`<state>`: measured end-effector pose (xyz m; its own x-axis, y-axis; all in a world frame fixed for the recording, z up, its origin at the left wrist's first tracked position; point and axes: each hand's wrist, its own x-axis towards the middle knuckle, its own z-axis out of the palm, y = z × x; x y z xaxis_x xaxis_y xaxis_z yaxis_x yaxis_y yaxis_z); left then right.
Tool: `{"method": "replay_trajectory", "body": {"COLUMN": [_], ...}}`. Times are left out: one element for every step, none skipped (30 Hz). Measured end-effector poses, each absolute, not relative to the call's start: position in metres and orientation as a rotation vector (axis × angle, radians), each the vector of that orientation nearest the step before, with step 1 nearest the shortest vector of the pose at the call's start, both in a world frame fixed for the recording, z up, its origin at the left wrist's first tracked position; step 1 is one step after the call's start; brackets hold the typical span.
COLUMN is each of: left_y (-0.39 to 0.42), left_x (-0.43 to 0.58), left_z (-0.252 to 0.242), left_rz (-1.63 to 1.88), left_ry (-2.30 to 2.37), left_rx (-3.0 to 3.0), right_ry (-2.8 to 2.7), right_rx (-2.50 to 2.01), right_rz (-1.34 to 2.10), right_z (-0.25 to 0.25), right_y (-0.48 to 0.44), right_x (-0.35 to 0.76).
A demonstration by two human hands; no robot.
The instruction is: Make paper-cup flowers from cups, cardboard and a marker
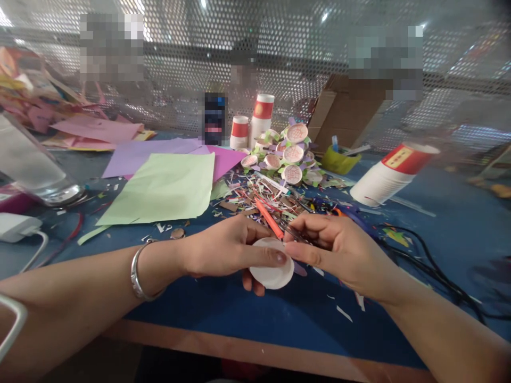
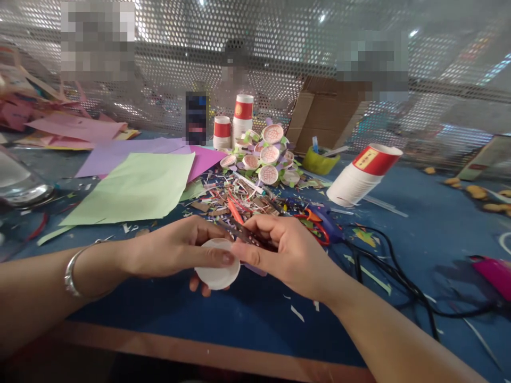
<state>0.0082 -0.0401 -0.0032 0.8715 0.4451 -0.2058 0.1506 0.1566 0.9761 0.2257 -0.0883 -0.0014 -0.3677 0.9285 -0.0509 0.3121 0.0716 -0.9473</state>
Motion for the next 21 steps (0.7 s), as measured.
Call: {"method": "replay_trajectory", "body": {"left_y": [-0.040, -0.040, -0.040, -0.040, -0.040, -0.039, -0.039, -0.039, -0.040, -0.040, -0.042, -0.043, -0.044, -0.045, -0.046, -0.047, -0.046, -0.045, -0.044, -0.042, -0.039], "left_x": [0.008, 0.008, 0.008, 0.008, 0.009, 0.009, 0.009, 0.010, 0.011, 0.012, 0.013, 0.013, 0.014, 0.015, 0.015, 0.015, 0.015, 0.014, 0.014, 0.013, 0.012], "left_z": [-0.005, -0.006, -0.007, -0.008, -0.008, -0.009, -0.009, -0.008, -0.008, -0.008, -0.007, -0.007, -0.006, -0.006, -0.006, -0.006, -0.005, -0.005, -0.005, -0.005, -0.005], "left_rz": [0.222, 0.216, 0.212, 0.211, 0.211, 0.214, 0.216, 0.217, 0.219, 0.217, 0.216, 0.215, 0.213, 0.212, 0.208, 0.206, 0.207, 0.219, 0.247, 0.293, 0.349], "left_ry": [0.508, 0.507, 0.509, 0.511, 0.510, 0.505, 0.500, 0.498, 0.500, 0.505, 0.510, 0.510, 0.505, 0.496, 0.485, 0.477, 0.470, 0.472, 0.484, 0.508, 0.537], "left_rx": [1.418, 1.420, 1.418, 1.410, 1.397, 1.379, 1.358, 1.333, 1.308, 1.284, 1.259, 1.233, 1.211, 1.192, 1.179, 1.171, 1.164, 1.158, 1.152, 1.149, 1.155], "right_ry": [-1.748, -1.745, -1.739, -1.729, -1.719, -1.711, -1.708, -1.707, -1.705, -1.702, -1.689, -1.672, -1.653, -1.635, -1.622, -1.609, -1.596, -1.578, -1.554, -1.530, -1.513], "right_rx": [-1.241, -1.243, -1.242, -1.240, -1.237, -1.233, -1.222, -1.208, -1.192, -1.171, -1.159, -1.149, -1.145, -1.145, -1.146, -1.154, -1.158, -1.159, -1.155, -1.145, -1.139], "right_rz": [1.314, 1.324, 1.335, 1.344, 1.347, 1.344, 1.335, 1.324, 1.315, 1.312, 1.314, 1.318, 1.321, 1.320, 1.321, 1.324, 1.329, 1.334, 1.330, 1.307, 1.254], "right_z": [-0.003, -0.004, -0.005, -0.005, -0.005, -0.004, -0.003, -0.002, 0.000, 0.001, 0.001, 0.002, 0.002, 0.002, 0.001, 0.001, 0.001, 0.001, 0.002, 0.003, 0.005], "right_y": [-0.088, -0.088, -0.088, -0.088, -0.088, -0.088, -0.088, -0.089, -0.089, -0.090, -0.091, -0.092, -0.093, -0.094, -0.094, -0.095, -0.095, -0.096, -0.096, -0.096, -0.096], "right_x": [0.225, 0.224, 0.224, 0.224, 0.223, 0.223, 0.223, 0.223, 0.223, 0.223, 0.222, 0.222, 0.222, 0.222, 0.222, 0.222, 0.223, 0.224, 0.226, 0.228, 0.231]}}
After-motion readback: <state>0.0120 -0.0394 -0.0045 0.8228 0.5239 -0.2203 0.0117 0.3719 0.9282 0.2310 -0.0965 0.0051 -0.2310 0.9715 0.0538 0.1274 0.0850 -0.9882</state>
